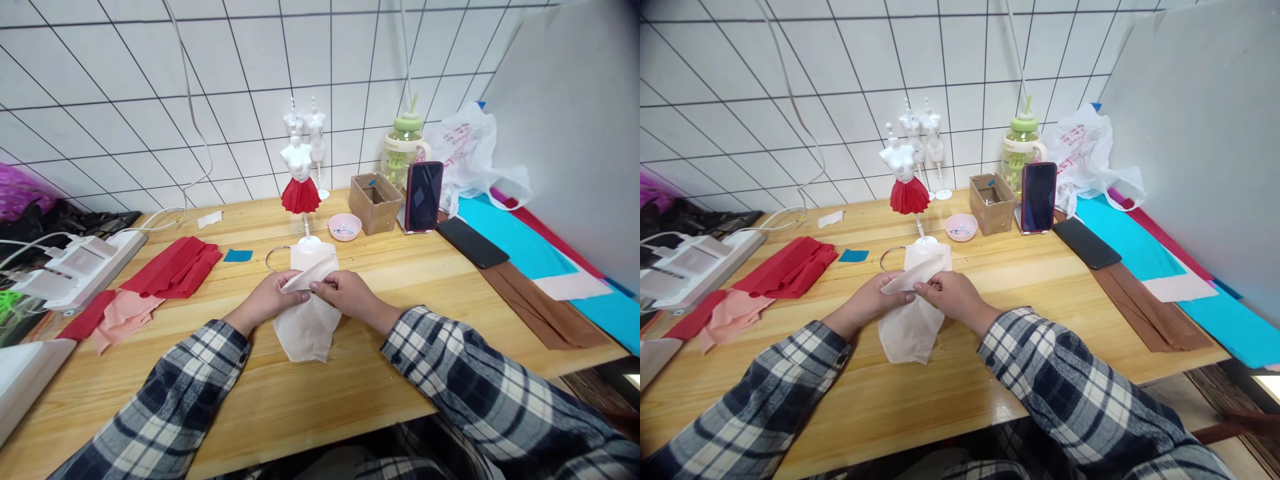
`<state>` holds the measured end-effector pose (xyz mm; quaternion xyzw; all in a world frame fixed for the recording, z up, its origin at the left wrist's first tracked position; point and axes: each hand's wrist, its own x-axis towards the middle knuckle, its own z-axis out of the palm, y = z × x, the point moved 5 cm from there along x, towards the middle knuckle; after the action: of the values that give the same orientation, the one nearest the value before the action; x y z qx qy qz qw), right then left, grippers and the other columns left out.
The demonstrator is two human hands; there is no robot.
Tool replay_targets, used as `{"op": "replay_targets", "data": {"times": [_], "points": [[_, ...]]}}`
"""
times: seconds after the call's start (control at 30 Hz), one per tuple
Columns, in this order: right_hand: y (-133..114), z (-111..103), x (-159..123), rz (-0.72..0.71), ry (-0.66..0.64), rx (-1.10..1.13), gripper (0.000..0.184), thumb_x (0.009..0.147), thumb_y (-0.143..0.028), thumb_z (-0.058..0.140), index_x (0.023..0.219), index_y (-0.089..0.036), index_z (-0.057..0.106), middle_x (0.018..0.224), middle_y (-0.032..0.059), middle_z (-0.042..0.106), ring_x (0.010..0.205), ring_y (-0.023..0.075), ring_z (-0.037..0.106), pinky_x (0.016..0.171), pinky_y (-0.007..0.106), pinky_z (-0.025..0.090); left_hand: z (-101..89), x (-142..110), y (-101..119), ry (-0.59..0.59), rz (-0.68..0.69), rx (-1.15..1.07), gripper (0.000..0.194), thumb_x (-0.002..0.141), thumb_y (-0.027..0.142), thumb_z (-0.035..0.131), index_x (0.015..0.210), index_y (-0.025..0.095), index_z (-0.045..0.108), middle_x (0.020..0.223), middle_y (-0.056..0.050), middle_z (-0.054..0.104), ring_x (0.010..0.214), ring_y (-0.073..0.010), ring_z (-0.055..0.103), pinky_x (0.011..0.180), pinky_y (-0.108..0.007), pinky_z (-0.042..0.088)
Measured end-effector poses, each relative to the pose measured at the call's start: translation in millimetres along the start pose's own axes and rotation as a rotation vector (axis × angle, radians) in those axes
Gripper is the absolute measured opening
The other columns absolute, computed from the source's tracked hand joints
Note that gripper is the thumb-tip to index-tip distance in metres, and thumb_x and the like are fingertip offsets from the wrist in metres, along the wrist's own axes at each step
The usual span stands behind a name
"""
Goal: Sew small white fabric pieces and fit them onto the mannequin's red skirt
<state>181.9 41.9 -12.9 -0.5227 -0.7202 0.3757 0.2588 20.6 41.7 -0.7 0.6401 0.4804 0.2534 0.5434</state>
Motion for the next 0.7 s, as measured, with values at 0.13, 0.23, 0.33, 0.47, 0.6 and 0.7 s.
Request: {"op": "replay_targets", "data": {"times": [0.13, 0.23, 0.33, 0.47, 0.6, 0.7], "points": [[0.4, 2.1, 1.2, -0.02, -0.011, 0.01, 0.044, 0.084, -0.054, 0.056, 0.063, -0.016, 0.06, 0.054, -0.0034, 0.049, 0.052, 0.0083, 0.039, 0.05, 0.024, 0.023, 1.3, 2.7, 5.8, -0.02, 0.067, 0.061, 0.046, 0.066, 0.044, 0.076, 0.103, 0.016, 0.069, 0.103, -0.007, 0.074, 0.092, -0.0257, 0.067, 0.081, -0.033, 0.051], [0.8, 2.7, 2.0, -0.029, -0.016, 0.019, 0.044, 0.085, -0.053, 0.056, 0.062, -0.016, 0.062, 0.052, -0.0039, 0.048, 0.05, 0.008, 0.038, 0.049, 0.024, 0.022, 2.2, 3.4, 6.5, -0.023, 0.073, 0.026, 0.048, 0.066, 0.042, 0.078, 0.105, 0.015, 0.069, 0.107, -0.009, 0.073, 0.094, -0.0258, 0.066, 0.084, -0.034, 0.05], [3.4, -0.7, 3.1, 0.013, 0.017, 0.038, 0.046, 0.083, -0.055, 0.057, 0.062, -0.015, 0.065, 0.051, -0.0028, 0.05, 0.049, 0.0086, 0.04, 0.049, 0.024, 0.023, 1.0, 2.5, 3.7, 0.015, 0.057, -0.024, 0.047, 0.067, 0.043, 0.078, 0.105, 0.017, 0.07, 0.106, -0.008, 0.073, 0.093, -0.0256, 0.066, 0.081, -0.032, 0.05], [7.9, -11.1, 4.9, 0.057, 0.113, 0.128, 0.04, 0.086, -0.05, 0.057, 0.079, -0.015, 0.075, 0.065, 0.0015, 0.066, 0.058, 0.0115, 0.052, 0.053, 0.023, 0.031, -4.4, 3.4, -6.5, 0.116, 0.043, -0.241, 0.051, 0.07, 0.051, 0.074, 0.106, 0.015, 0.069, 0.099, -0.008, 0.073, 0.083, -0.0228, 0.066, 0.071, -0.029, 0.05], [10.6, -14.6, 6.5, 0.048, 0.121, 0.148, 0.04, 0.087, -0.049, 0.056, 0.083, -0.015, 0.076, 0.07, 0.0029, 0.07, 0.062, 0.0126, 0.056, 0.056, 0.023, 0.033, -8.3, 7.1, -18.6, 0.192, -0.016, -0.36, 0.051, 0.075, 0.059, 0.067, 0.097, 0.013, 0.07, 0.074, -0.005, 0.072, 0.064, -0.0187, 0.064, 0.062, -0.028, 0.049], [12.3, -11.3, 7.3, 0.044, 0.072, 0.121, 0.043, 0.088, -0.051, 0.053, 0.081, -0.016, 0.076, 0.068, 0.0026, 0.07, 0.061, 0.0128, 0.056, 0.055, 0.023, 0.033, -6.6, 8.9, -20.7, 0.151, -0.03, -0.327, 0.051, 0.078, 0.06, 0.064, 0.096, 0.013, 0.071, 0.074, -0.005, 0.073, 0.063, -0.0195, 0.064, 0.061, -0.029, 0.05]]}}
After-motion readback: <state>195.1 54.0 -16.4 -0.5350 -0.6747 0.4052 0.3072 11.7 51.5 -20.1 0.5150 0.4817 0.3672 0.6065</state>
